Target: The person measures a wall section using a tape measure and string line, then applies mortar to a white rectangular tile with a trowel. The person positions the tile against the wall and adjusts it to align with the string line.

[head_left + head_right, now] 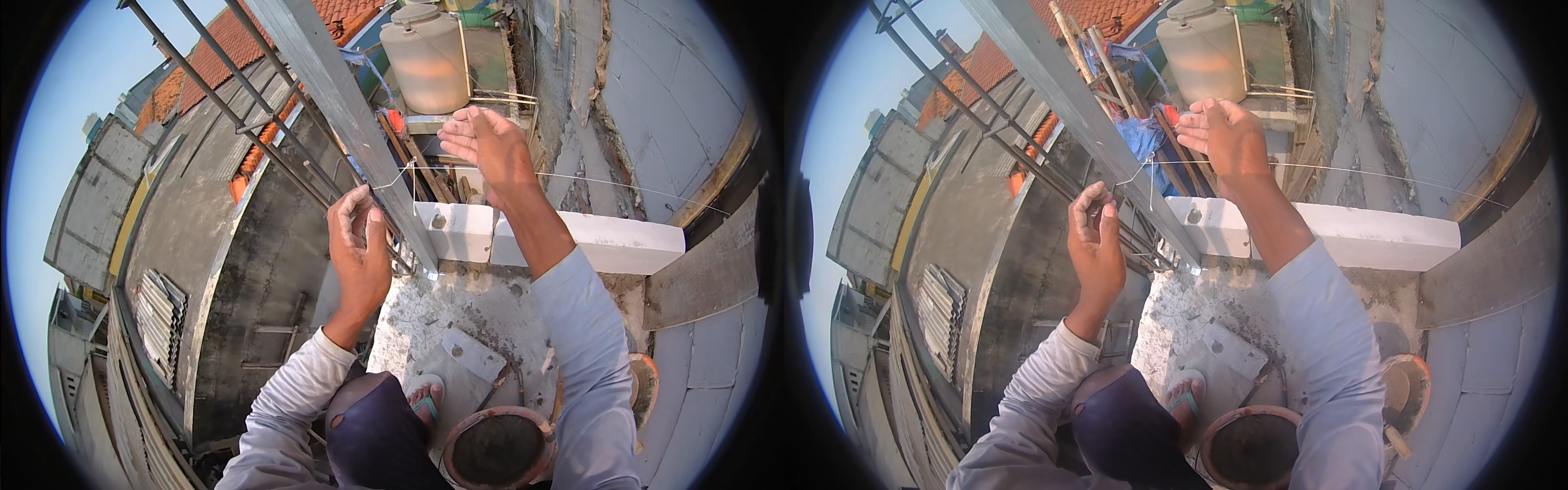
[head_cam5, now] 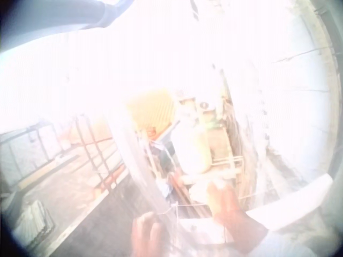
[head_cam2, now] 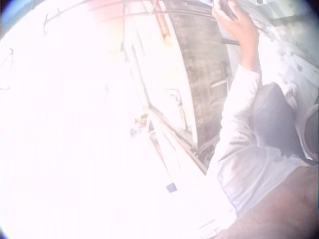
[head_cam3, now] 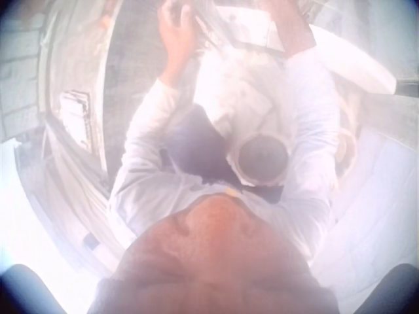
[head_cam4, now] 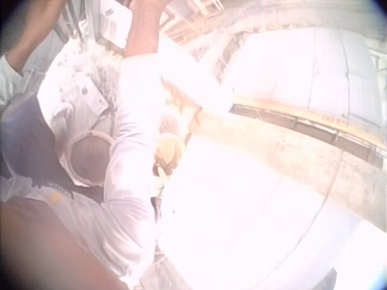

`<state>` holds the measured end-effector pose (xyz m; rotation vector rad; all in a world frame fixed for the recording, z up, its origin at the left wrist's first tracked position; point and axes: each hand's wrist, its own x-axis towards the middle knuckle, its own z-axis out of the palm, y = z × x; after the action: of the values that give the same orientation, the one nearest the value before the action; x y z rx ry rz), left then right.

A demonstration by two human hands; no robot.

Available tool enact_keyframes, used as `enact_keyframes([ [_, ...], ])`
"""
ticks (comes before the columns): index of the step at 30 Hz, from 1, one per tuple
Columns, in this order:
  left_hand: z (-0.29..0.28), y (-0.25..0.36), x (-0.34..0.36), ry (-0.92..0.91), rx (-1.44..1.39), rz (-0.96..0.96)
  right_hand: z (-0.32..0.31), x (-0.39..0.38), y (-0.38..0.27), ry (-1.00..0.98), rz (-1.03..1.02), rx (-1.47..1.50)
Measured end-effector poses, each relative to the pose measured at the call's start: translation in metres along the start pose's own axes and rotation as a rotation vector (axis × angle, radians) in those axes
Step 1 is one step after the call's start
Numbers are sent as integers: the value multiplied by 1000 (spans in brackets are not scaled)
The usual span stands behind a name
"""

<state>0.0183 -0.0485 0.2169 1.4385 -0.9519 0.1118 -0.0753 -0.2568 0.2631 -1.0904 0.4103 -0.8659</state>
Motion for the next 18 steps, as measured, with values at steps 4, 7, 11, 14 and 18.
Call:
enact_keyframes([
  [4, -27, -3, 8, 136, -9, 40, 23, 27, -7, -80, 37, -102],
  [7, -38, 3, 31, 182, -130, -72, 49, 47, -10, -287, 11, -172],
  [11, -47, 18, 47, 174, -131, -58, 70, 65, -3, -520, 40, -357],
  [14, -59, 29, 29, -15, 11, 69, 84, 76, 12, -642, 102, -320],
  [18, -20, 63, 63, -200, 90, -115, 76, 71, -16, -692, 123, -439],
])
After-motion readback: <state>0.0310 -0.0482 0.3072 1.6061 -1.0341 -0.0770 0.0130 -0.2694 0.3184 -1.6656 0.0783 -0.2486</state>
